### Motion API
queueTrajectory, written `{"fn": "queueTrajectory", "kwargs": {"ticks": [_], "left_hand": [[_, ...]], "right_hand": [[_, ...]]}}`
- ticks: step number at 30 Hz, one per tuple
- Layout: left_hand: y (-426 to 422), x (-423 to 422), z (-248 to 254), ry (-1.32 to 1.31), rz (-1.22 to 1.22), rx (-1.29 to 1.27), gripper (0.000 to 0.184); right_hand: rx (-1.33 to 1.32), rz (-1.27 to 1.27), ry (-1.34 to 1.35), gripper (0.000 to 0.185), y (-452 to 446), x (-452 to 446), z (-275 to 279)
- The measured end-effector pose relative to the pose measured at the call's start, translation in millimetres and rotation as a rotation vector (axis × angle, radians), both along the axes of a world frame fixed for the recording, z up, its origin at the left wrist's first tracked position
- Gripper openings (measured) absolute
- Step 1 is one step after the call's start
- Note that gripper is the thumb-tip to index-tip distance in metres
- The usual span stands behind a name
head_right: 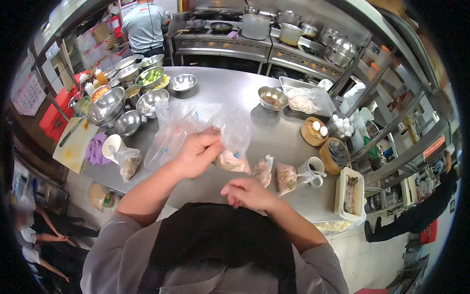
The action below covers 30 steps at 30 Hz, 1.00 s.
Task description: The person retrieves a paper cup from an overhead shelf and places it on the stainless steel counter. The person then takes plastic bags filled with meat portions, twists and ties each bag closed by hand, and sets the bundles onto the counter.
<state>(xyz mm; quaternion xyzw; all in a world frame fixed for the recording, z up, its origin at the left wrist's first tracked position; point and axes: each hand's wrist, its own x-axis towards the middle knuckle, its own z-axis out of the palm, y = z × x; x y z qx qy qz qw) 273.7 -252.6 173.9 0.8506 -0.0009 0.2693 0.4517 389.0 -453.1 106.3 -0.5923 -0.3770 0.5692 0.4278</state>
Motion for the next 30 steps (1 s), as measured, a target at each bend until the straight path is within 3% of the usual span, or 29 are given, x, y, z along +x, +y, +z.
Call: {"fn": "queueTrajectory", "kwargs": {"ticks": [1,2,5,6,8,10,11,13,16,23,30], "left_hand": [[0.8,-3.7,-5.1,0.071,-0.011,-0.076,0.016],[1.0,-7.8,-12.3,0.149,-0.025,-0.149,0.015],[10.2,-4.8,-75.1,0.542,-0.063,0.055,0.016],[2.8,-7.4,-84.1,0.478,-0.046,0.072,0.016],[-15.3,-15.0,-99.7,0.349,-0.025,0.108,0.016],[-21.7,-16.6,-109.4,0.336,-0.038,0.053,0.015],[-22.7,-16.8,-114.1,0.33,-0.042,0.023,0.015],[-19.8,-16.5,-127.4,0.274,0.025,0.213,0.016],[-25.3,-19.8,-138.4,0.194,0.097,0.386,0.017],[-27.6,-19.9,-144.9,0.238,0.2,0.265,0.03],[-22.8,-17.0,-155.8,0.239,0.186,0.158,0.015]], "right_hand": [[0.037,0.061,-0.091,0.025,-3.8,-5.3,17.9],[0.242,0.027,-0.299,0.021,-6.6,-14.8,39.3],[0.733,-0.074,-0.963,0.02,6.3,-35.1,72.4],[0.809,-0.099,-1.219,0.022,18.9,-35.2,70.9],[0.649,-0.007,-1.522,0.027,26.4,-26.4,49.6],[0.194,0.225,-1.543,0.03,33.6,-7.9,9.0],[0.122,0.252,-1.53,0.028,35.6,-4.8,3.3],[-0.017,0.317,-1.495,0.025,41.3,-0.7,1.1],[-0.122,0.397,-1.247,0.022,44.1,4.0,7.3],[0.006,0.274,-1.014,0.031,37.1,-3.2,9.5],[0.097,-0.007,-0.777,0.028,27.8,13.1,-13.6]]}}
